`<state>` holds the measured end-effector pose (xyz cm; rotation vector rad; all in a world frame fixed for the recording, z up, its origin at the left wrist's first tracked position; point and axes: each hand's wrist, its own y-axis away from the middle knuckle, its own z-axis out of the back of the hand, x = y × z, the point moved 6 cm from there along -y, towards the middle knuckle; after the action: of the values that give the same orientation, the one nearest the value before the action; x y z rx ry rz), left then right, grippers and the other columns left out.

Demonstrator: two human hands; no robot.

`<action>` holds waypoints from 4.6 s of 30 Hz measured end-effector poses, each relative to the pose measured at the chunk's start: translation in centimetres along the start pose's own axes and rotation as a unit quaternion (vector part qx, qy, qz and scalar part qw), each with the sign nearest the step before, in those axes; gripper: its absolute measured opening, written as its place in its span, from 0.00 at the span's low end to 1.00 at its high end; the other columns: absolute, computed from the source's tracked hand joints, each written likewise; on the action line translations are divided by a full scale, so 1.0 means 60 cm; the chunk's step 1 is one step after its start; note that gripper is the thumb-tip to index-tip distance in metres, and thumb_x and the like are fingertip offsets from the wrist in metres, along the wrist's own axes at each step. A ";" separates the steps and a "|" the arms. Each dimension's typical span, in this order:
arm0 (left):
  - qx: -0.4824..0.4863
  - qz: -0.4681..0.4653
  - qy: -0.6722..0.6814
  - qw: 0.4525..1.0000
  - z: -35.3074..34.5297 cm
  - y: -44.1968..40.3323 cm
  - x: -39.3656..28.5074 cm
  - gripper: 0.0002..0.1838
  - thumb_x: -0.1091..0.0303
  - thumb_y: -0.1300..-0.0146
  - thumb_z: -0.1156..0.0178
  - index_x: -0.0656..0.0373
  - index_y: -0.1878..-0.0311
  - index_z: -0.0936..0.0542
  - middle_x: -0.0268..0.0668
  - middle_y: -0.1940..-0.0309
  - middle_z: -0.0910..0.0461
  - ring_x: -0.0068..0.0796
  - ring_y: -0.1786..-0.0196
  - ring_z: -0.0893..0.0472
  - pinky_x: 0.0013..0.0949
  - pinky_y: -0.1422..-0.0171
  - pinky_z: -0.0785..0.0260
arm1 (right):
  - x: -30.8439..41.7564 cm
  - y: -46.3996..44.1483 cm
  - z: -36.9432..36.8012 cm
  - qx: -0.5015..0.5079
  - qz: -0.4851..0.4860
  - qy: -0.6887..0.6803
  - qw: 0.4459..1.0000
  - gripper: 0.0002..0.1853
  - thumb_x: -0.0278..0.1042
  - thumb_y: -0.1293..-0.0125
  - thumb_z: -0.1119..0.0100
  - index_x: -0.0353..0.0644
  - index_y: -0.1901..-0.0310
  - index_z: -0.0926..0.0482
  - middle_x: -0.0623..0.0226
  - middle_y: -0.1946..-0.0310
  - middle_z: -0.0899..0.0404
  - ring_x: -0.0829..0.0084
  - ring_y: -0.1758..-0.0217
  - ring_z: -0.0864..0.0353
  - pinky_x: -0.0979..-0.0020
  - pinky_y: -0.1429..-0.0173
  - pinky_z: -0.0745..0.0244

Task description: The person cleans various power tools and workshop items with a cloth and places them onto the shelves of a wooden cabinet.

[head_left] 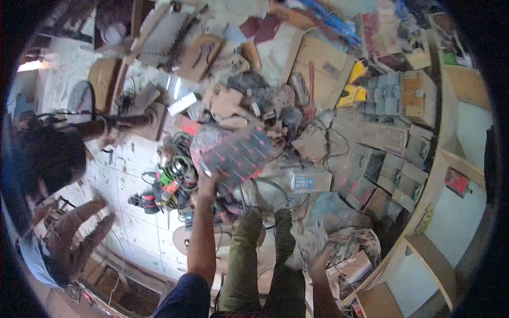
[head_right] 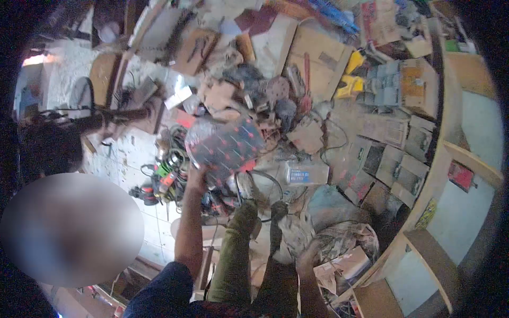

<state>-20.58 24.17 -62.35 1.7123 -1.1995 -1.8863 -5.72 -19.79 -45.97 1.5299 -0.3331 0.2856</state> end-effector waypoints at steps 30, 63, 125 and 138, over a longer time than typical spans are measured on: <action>0.301 -0.251 0.025 0.920 -0.537 0.842 -0.619 0.24 0.79 0.42 0.40 0.59 0.41 0.32 0.37 0.56 0.23 0.30 0.57 0.20 0.35 0.53 0.23 | 0.652 0.510 -0.187 -0.208 0.594 0.137 0.765 0.32 0.52 0.43 0.36 0.34 0.44 0.26 0.48 0.52 0.21 0.52 0.42 0.26 0.51 0.41 0.34; 0.371 -0.493 -0.053 0.785 -0.613 1.046 -0.699 0.19 0.72 0.46 0.40 0.65 0.49 0.26 0.35 0.61 0.21 0.25 0.58 0.21 0.31 0.55 0.27 | 0.847 0.788 -0.179 -0.143 0.726 0.226 0.634 0.24 0.42 0.37 0.40 0.43 0.40 0.28 0.51 0.46 0.26 0.50 0.41 0.28 0.53 0.35 0.37; 0.735 -0.117 0.273 0.609 -1.433 1.763 -1.180 0.33 0.40 0.28 0.61 0.60 0.36 0.38 0.47 0.40 0.30 0.48 0.40 0.25 0.60 0.38 0.29 | 0.519 0.630 0.417 -0.032 0.499 -0.296 0.814 0.31 0.56 0.35 0.40 0.57 0.33 0.37 0.75 0.43 0.28 0.70 0.52 0.22 0.62 0.57 0.24; 0.123 -0.795 0.050 0.592 -1.434 1.792 -1.173 0.34 0.45 0.33 0.48 0.66 0.37 0.31 0.53 0.40 0.28 0.56 0.42 0.27 0.51 0.38 0.35 | 0.585 0.566 0.456 -0.023 0.421 -0.241 0.874 0.30 0.52 0.32 0.44 0.51 0.32 0.37 0.68 0.39 0.31 0.68 0.45 0.26 0.61 0.47 0.30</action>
<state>44.22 -20.19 70.89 3.5167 0.7344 -2.0745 12.69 -47.27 -0.76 1.3143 -1.4065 0.5649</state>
